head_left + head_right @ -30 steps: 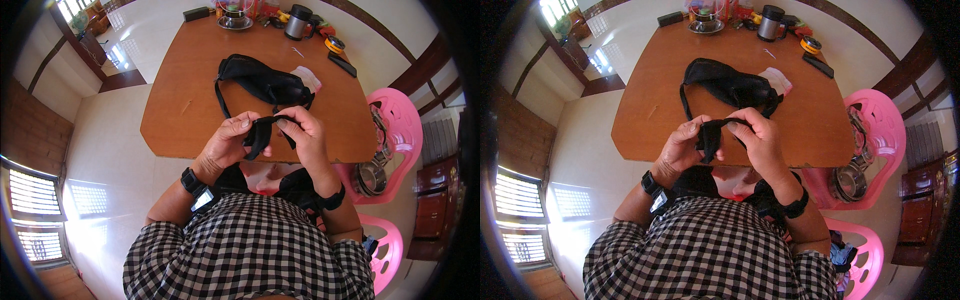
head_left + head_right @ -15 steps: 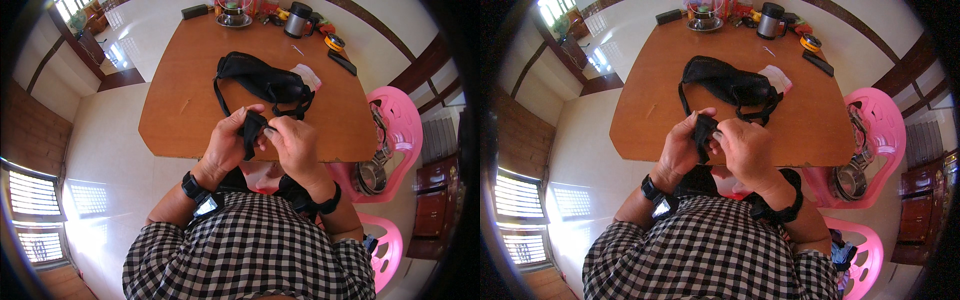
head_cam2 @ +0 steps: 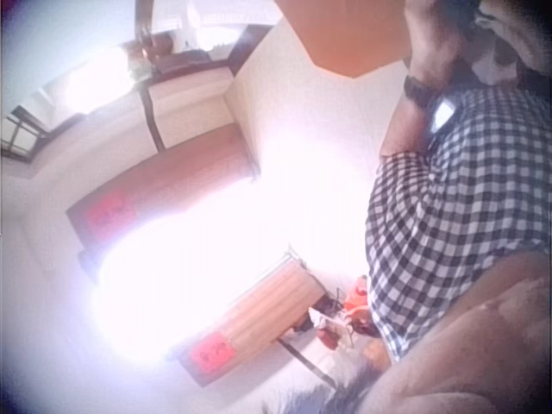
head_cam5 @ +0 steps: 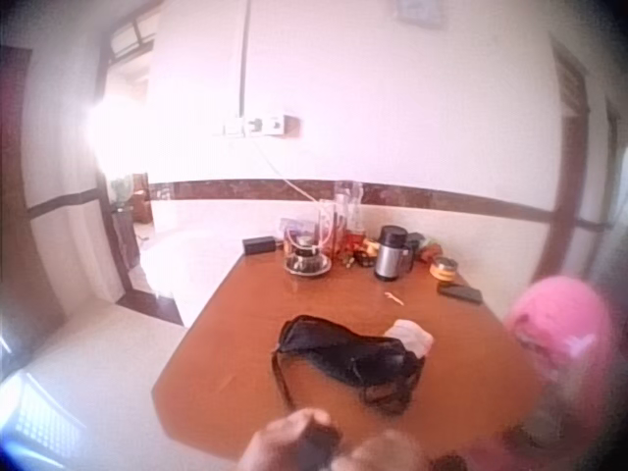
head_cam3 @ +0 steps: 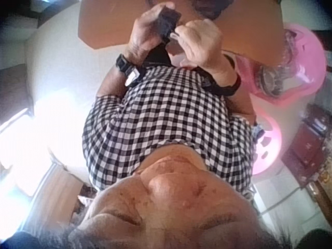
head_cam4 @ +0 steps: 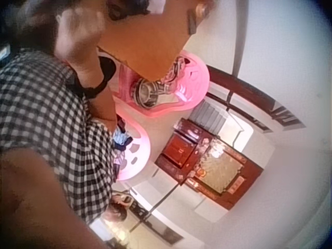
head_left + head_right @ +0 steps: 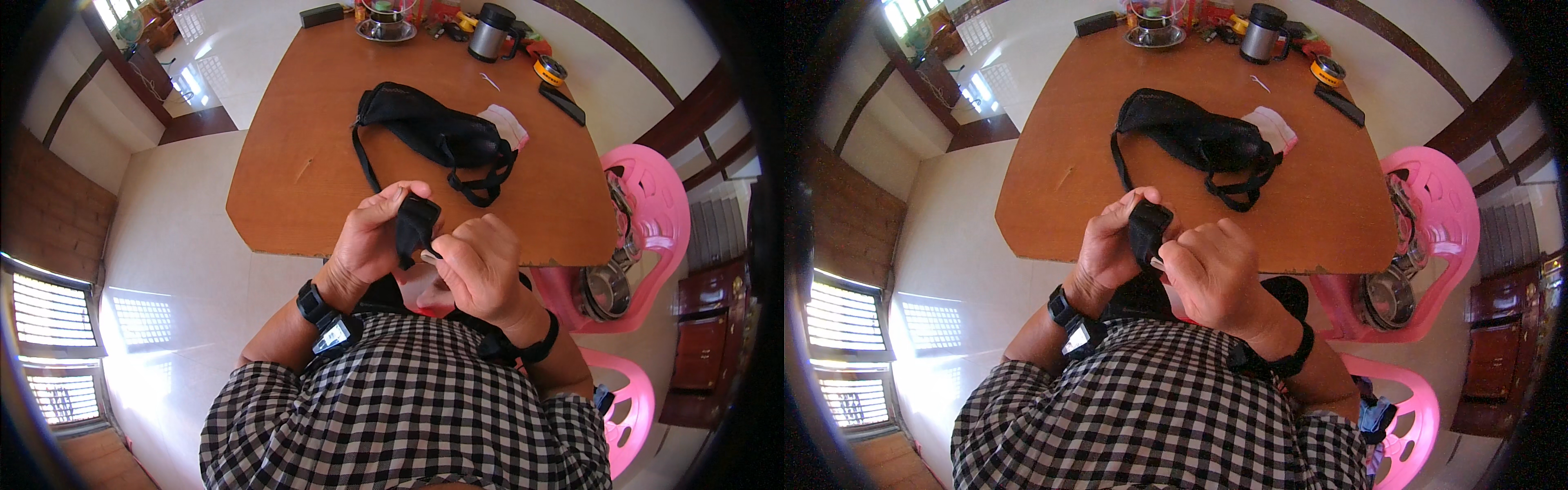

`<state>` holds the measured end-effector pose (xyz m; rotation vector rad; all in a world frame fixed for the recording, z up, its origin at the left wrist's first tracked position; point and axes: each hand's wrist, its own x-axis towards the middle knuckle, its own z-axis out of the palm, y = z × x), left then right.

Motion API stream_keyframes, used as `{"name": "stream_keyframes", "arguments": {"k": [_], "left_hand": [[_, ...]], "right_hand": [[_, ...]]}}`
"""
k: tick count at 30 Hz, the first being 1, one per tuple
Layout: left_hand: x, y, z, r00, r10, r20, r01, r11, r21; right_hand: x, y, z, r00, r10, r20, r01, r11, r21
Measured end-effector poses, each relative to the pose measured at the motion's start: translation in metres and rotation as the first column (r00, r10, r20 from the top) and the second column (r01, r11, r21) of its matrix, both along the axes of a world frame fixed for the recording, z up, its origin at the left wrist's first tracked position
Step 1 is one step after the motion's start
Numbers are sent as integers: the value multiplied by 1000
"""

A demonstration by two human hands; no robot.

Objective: The person wipes the inside and outside of a metal bowl with a pink and white cloth, then picks up a black mesh bag and threads a strap through a buckle.

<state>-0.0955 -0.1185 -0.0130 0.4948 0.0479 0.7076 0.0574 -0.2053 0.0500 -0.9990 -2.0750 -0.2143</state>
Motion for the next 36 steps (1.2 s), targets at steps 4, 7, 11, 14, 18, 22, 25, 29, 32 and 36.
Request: {"name": "stream_keyframes", "arguments": {"k": [4, 7, 11, 14, 18, 22, 25, 29, 32, 36], "left_hand": [[-5, 6, -9, 998, 20, 52, -25, 996, 82], [-8, 8, -5, 989, -42, 138, 24, 991, 128], [-11, 7, -6, 994, -14, 104, 3, 995, 100], [-16, 7, -7, 999, -9, -34, 13, 994, 107], [-16, 1, 3, 992, -76, -101, 89, 986, 139], [-6, -4, 1, 996, 7, -84, 12, 974, 226], [-5, -4, 7, 981, 70, -179, -29, 974, 223], [-4, -4, 7, 961, 43, -273, -16, 995, 100], [-3, -4, 7, 958, 17, -286, 8, 996, 86], [-2, -7, 13, 954, 25, -300, -6, 998, 62]], "right_hand": [[1, -3, 0, 998, -57, 39, 54, 995, 87], [5, -7, 3, 997, -64, 33, 61, 995, 83], [13, -7, 4, 996, -75, -54, 77, 996, 43], [20, -3, 5, 985, -111, -135, 118, 992, 52], [19, 5, 12, 948, -166, -271, 154, 986, -65], [13, 4, 14, 881, -238, -409, 126, 951, -282], [13, 5, 12, 797, -288, -530, 39, 901, -431], [18, 13, 7, 738, -318, -595, -28, 867, -497], [18, 16, 5, 609, -355, -710, -142, 832, -537], [21, 17, 8, 534, -401, -744, -207, 791, -575]]}}
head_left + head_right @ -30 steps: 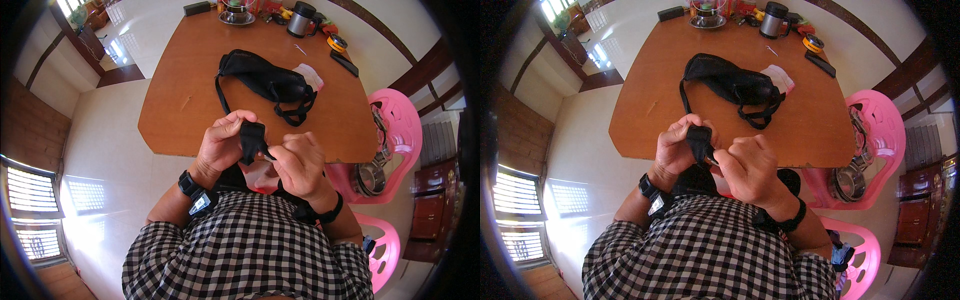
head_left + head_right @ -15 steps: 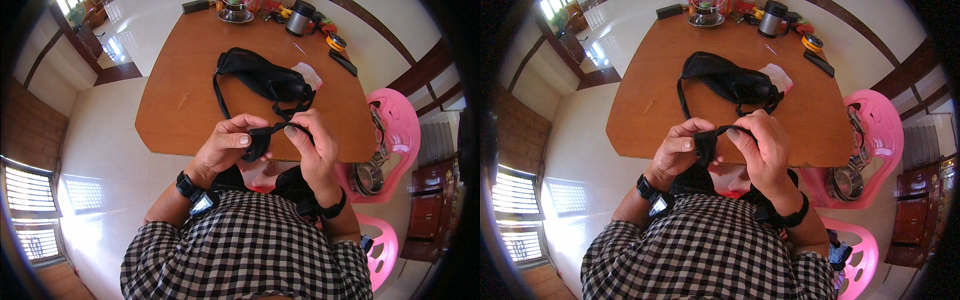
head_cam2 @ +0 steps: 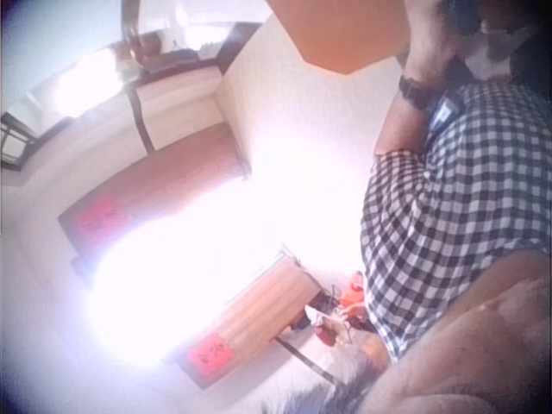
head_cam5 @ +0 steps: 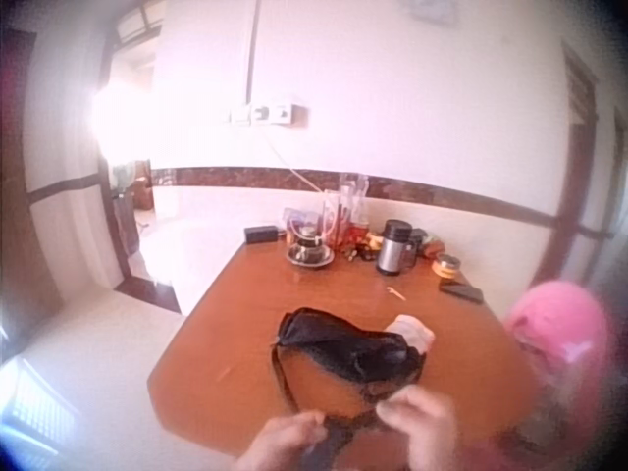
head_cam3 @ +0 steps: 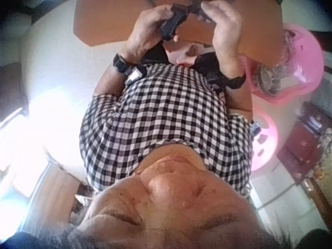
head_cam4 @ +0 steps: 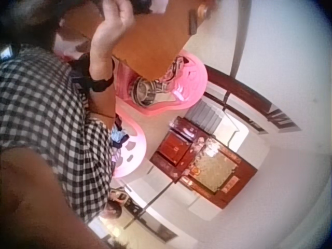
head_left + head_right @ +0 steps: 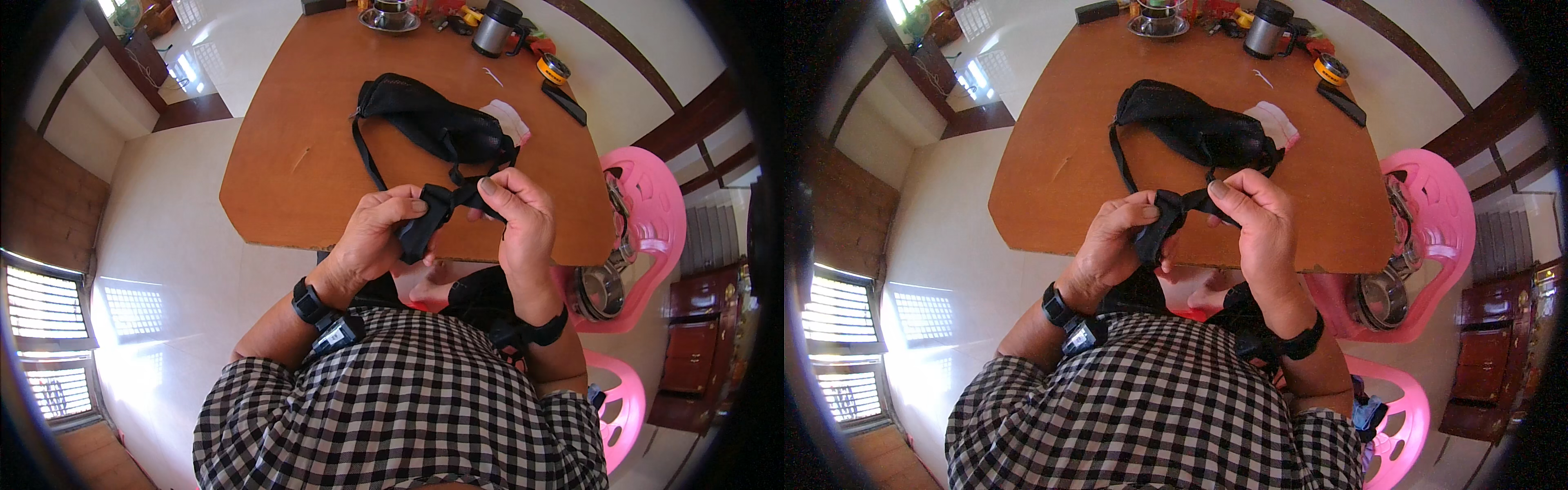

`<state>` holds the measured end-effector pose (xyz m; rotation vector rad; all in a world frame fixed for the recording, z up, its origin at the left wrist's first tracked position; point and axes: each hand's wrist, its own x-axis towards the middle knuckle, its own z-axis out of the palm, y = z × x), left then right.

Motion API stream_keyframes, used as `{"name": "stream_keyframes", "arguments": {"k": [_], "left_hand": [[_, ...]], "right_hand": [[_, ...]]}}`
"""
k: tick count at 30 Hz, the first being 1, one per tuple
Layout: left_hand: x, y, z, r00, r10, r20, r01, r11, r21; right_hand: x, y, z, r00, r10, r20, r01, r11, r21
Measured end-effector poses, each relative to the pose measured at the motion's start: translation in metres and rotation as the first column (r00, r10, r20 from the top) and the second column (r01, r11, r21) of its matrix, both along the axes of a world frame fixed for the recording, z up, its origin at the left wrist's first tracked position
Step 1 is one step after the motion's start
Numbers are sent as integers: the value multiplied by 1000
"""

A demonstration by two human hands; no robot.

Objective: The person wipes the inside and outside of a metal bowl with a pink and white cloth, then picks up a black mesh bag and threads a strap through a buckle.

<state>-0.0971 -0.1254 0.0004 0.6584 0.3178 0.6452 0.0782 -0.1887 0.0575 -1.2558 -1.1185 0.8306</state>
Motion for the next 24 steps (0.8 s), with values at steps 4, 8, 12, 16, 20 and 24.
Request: {"name": "stream_keyframes", "arguments": {"k": [4, 8, 12, 16, 20, 24], "left_hand": [[1, 0, 1, 1000, 2, -10, -2, 1000, -5], [3, 0, 1, 1000, -12, -15, 12, 1000, -10], [5, 0, 2, 1000, -15, -11, 15, 999, -34], [3, 2, -2, 999, -30, -35, 29, 999, -24], [1, 4, -5, 996, -74, -42, 73, 997, -41], [4, -1, 7, 997, 45, -59, -45, 999, -8]], "right_hand": [[3, 1, 2, 998, -2, -55, 0, 999, -47], [4, 1, 3, 996, -19, -89, 13, 998, -67], [7, 2, 3, 992, -17, -129, 8, 997, -71], [5, 4, 5, 981, -5, -192, -7, 998, -62], [6, 7, 3, 967, 7, -254, -24, 998, -64], [8, 9, 3, 951, 5, -311, -30, 997, -77]]}}
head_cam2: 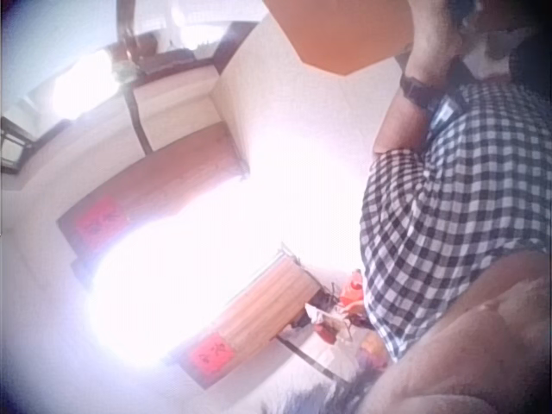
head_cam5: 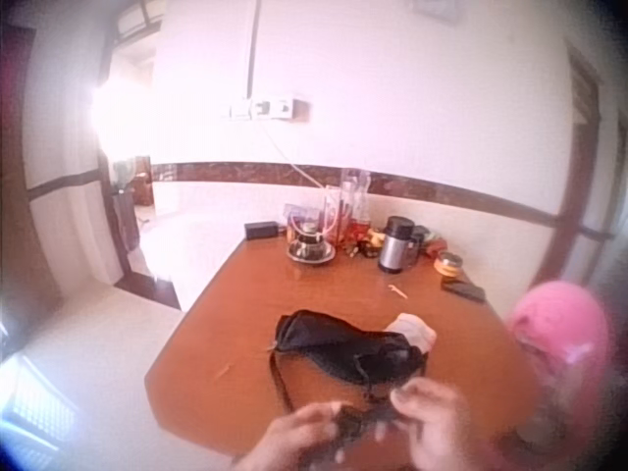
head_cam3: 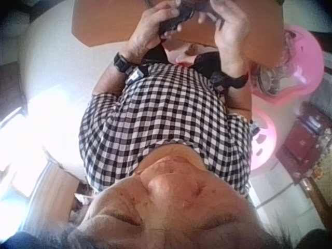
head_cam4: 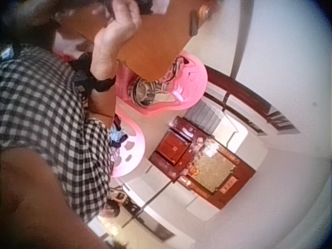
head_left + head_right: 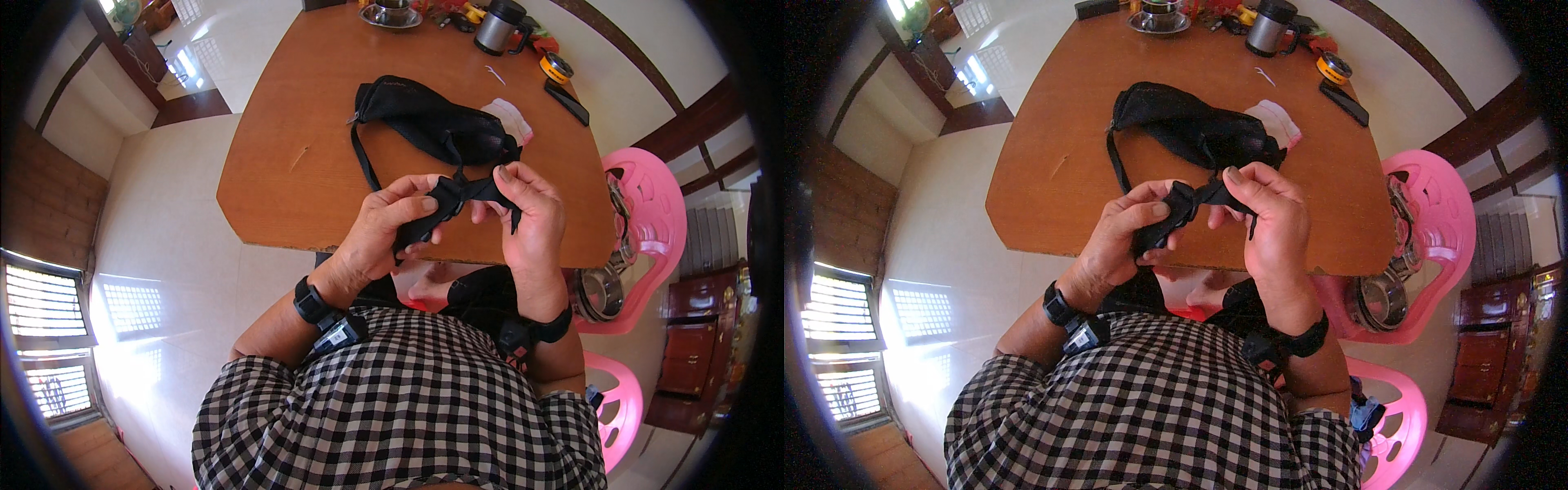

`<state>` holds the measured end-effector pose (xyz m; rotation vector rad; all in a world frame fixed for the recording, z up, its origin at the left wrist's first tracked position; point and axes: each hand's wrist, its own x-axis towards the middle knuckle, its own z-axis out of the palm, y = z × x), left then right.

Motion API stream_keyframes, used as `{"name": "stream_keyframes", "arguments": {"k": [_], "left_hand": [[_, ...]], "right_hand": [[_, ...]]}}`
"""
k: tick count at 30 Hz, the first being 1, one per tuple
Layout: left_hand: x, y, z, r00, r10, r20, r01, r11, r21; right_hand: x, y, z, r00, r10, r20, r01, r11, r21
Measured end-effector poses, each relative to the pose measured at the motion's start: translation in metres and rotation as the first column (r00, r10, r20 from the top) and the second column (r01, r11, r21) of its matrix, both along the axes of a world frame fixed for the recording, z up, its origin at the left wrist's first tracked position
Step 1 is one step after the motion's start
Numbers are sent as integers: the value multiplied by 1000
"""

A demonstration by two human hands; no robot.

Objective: The person wipes the inside and outside of a metal bowl with a pink and white cloth, then picks up a black mesh bag and threads a strap through a buckle.

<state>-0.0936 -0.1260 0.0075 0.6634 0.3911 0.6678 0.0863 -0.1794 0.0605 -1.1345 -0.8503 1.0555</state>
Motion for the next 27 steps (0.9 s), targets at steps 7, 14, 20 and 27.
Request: {"name": "stream_keyframes", "arguments": {"k": [7, 14, 20, 27], "left_hand": [[3, -2, -15, 954, 297, -47, -243, 852, 463], [-2, -2, -12, 959, 264, -101, -194, 875, 444], [-7, 7, -25, 973, 191, 128, -186, 981, -50], [-6, 12, -39, 957, 183, 223, -164, 981, -102]], "right_hand": [[-7, 1, 13, 993, 108, 48, -106, 993, -54], [-31, 5, 19, 984, 153, 97, -162, 983, 92], [-22, 5, 5, 930, 56, 362, -100, 989, 104], [-44, -5, -11, 824, 153, 545, -213, 976, 47]]}}
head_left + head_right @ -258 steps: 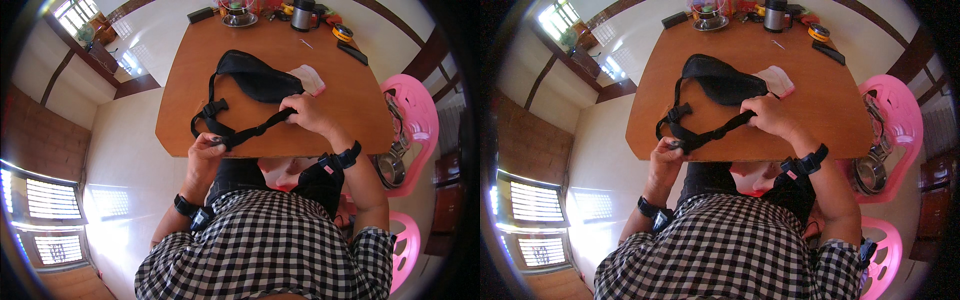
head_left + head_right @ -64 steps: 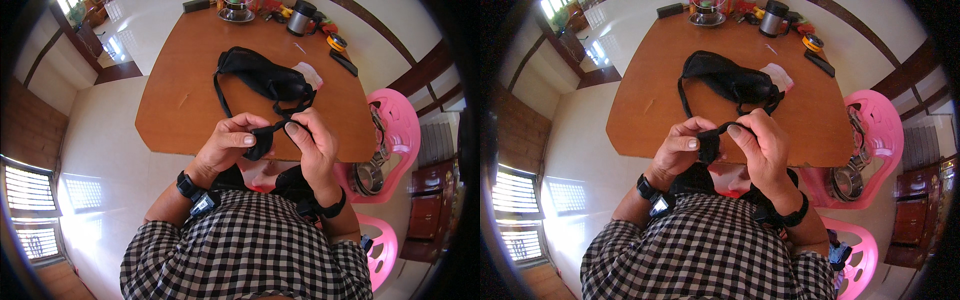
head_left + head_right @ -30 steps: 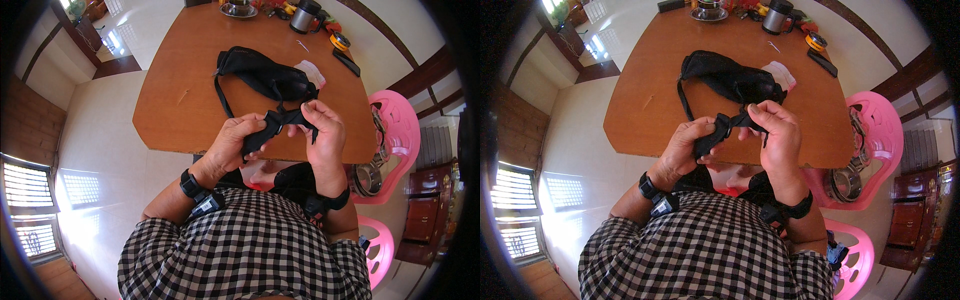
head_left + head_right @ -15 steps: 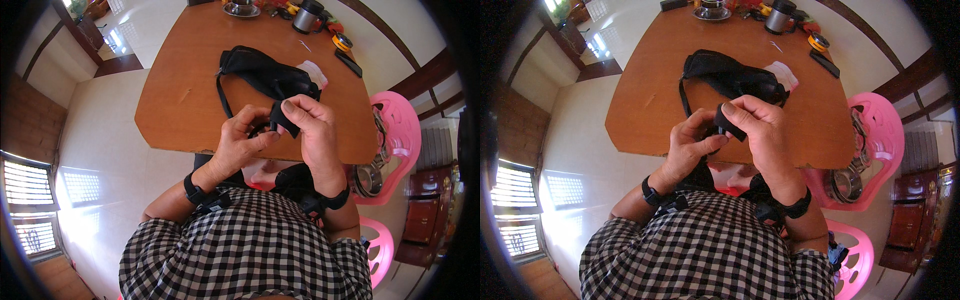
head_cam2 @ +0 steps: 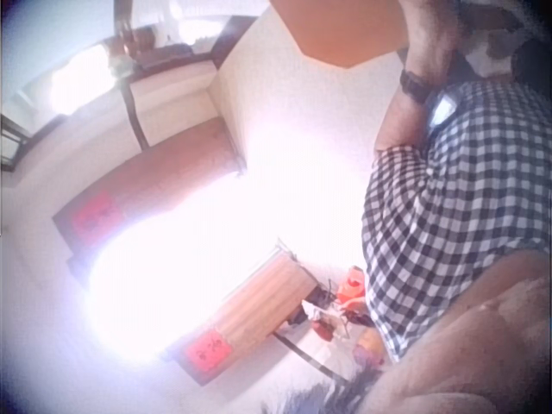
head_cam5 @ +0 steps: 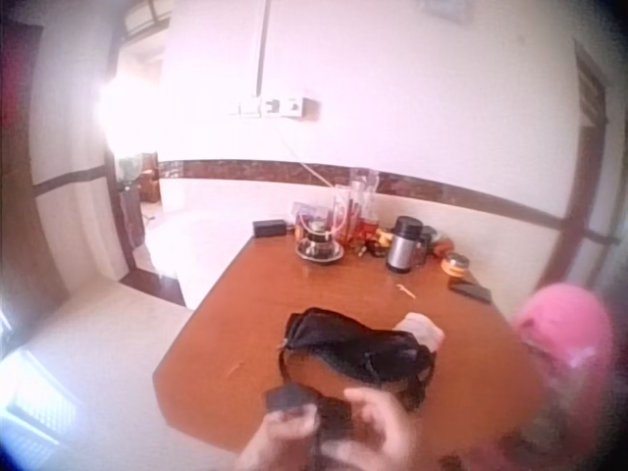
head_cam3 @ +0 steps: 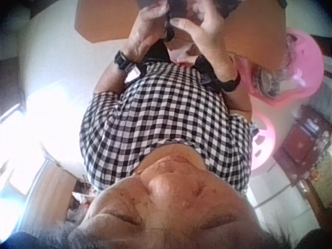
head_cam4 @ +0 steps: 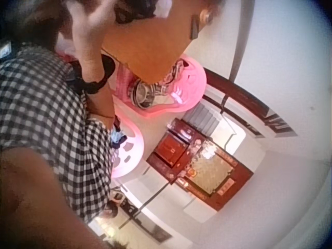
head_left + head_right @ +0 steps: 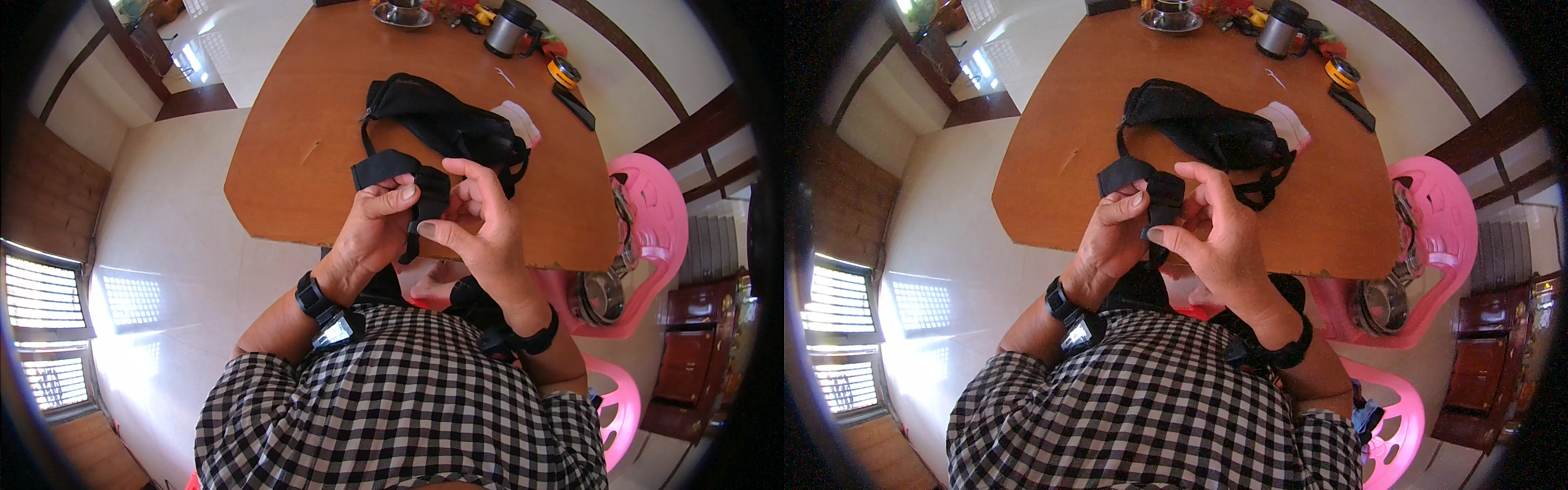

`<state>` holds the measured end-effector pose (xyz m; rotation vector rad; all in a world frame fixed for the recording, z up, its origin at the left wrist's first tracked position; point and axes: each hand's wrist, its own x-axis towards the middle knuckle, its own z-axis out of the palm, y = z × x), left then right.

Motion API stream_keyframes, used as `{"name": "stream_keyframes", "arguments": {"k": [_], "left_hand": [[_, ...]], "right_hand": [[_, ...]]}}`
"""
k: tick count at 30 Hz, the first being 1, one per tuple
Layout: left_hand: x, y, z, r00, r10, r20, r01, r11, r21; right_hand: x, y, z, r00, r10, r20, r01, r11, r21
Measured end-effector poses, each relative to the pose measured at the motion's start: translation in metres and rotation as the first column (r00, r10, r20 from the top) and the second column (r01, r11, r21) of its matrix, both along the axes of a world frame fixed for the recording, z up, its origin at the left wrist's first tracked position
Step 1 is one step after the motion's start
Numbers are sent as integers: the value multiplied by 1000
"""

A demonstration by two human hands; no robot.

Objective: The person wipes the inside and outside of a metal bowl with a pink and white cloth, then picks up a black mesh bag and threads a strap through a buckle.

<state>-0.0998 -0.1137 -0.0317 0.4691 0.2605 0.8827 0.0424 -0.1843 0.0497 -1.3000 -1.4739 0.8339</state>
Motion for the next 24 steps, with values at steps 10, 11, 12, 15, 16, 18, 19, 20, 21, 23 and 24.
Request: {"name": "stream_keyframes", "arguments": {"k": [10, 11, 12, 15, 16, 18, 19, 20, 21, 23, 24], "left_hand": [[-2, -8, 10, 995, 6, 104, -5, 1000, -10], [-2, -8, 11, 995, 5, 103, -4, 1000, -8], [-1, -9, 11, 993, 1, 115, 0, 1000, -7], [0, -7, 8, 994, -3, 113, 5, 1000, -19], [0, -7, 6, 995, -4, 98, 7, 999, -32], [1, -7, 4, 995, -3, 104, 2, 1000, 13], [1, -7, 4, 994, -2, 108, -4, 998, 58], [1, -8, 4, 994, -3, 109, -4, 998, 57], [1, -9, 5, 997, 16, 78, -21, 998, 66], [-2, -9, 10, 998, 36, 45, -39, 996, 75], [-8, -8, 17, 998, 54, 22, -56, 993, 105]], "right_hand": [[-1, -1, -8, 985, -103, -140, 85, 988, -128], [-1, -1, -9, 976, -114, -186, 91, 988, -128], [2, -1, -10, 976, -115, -186, 92, 988, -127], [7, -2, -10, 980, -113, -162, 101, 992, -81], [5, -3, -6, 981, -109, -161, 97, 992, -82], [1, -3, -3, 981, -107, -159, 95, 992, -84], [-2, -2, -2, 978, -113, -174, 101, 992, -77], [-3, -2, -2, 975, -119, -190, 107, 992, -71], [-3, -2, -3, 975, -118, -190, 107, 992, -71], [1, -2, -5, 974, -98, -206, 86, 994, -64], [3, -2, -6, 973, -97, -208, 85, 994, -65]]}}
